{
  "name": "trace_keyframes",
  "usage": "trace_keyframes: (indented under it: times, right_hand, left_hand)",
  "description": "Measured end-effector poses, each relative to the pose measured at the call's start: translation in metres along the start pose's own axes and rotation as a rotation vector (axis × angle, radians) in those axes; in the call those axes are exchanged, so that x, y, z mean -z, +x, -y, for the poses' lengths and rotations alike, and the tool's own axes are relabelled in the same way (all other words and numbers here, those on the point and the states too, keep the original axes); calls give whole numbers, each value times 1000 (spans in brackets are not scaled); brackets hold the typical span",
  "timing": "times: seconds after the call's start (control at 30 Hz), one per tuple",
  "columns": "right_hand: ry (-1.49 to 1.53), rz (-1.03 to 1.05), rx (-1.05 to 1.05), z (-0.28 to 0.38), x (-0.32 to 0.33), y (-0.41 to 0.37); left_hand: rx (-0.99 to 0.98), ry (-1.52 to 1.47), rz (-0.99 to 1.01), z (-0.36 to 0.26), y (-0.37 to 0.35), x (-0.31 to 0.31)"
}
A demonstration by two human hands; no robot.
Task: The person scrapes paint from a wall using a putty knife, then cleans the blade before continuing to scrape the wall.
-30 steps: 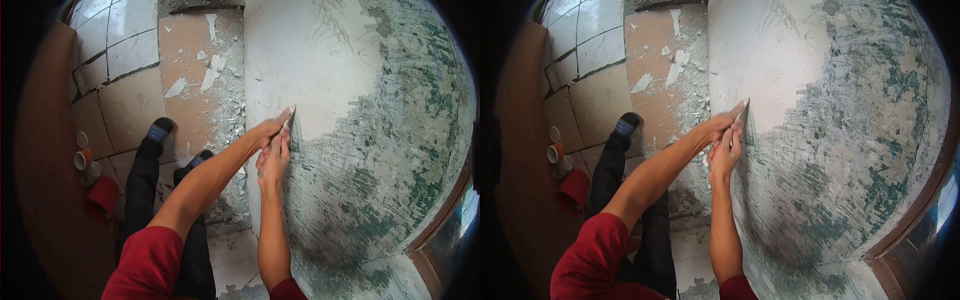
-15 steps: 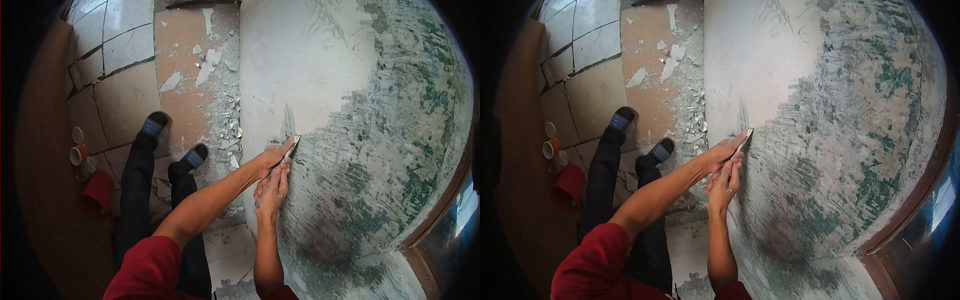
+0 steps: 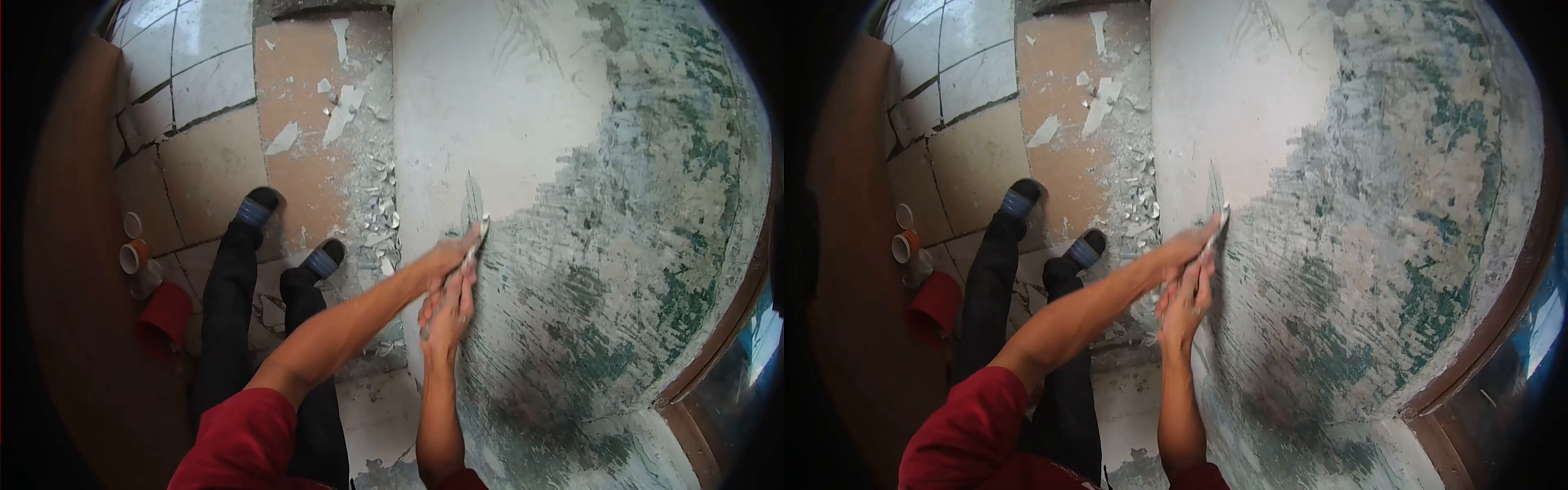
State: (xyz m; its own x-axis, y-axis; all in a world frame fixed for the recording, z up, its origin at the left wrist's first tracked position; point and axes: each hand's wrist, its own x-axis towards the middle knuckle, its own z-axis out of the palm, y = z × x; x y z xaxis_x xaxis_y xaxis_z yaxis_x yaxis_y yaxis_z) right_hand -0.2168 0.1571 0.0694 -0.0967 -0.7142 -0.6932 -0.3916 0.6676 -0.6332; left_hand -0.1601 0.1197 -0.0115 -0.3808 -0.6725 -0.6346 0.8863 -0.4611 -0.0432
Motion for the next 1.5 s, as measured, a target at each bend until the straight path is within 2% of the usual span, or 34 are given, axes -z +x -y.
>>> trace_keyframes:
  times: [0.03,0.13,0.27,0.3,0.4,0.57,0.67,0.7,0.8,0.87,0.93,1.03,1.17,1.27,1.3,1.4,1.5]
  right_hand:
    - [10,23,-37,13,-11,5]
    - [52,13,-31,6,-23,9]
    - [9,9,27,1,-7,-1]
    - [-73,-34,-3,11,-14,4]
    - [4,90,20,18,-33,32]
    - [-39,-42,15,12,-26,3]
    - [-33,8,-31,22,-39,21]
    - [8,24,8,19,-46,30]
    - [25,-46,-24,14,-50,14]
    - [43,-39,-4,11,-41,1]
    - [24,-22,25,7,-33,5]
    - [70,-20,24,3,-42,18]
    - [47,-32,43,1,-25,5]
    - [18,-9,20,12,-30,15]
    - [25,1,19,12,-37,21]
    - [45,10,15,9,-38,20]
    - [5,-6,44,15,-28,10]
  left_hand:
    - [30,-86,2,-9,9,4]
    - [10,-24,-9,-24,3,7]
    - [29,-40,38,3,16,8]
    - [-23,-18,3,-8,10,3]
    - [72,-147,52,-44,24,18]
    - [37,-52,48,-12,20,13]
    - [41,-82,14,-36,20,16]
    - [144,-150,124,-48,26,25]
    - [89,82,15,-36,17,26]
    - [100,-21,-8,-17,9,13]
    - [78,-25,60,-19,11,15]
    - [138,4,39,-43,13,25]
    - [45,-60,50,-12,18,16]
    - [43,-16,-32,-30,16,11]
    - [36,-119,33,-38,23,17]
    - [57,-5,49,-34,21,20]
    - [51,-46,21,-29,19,14]
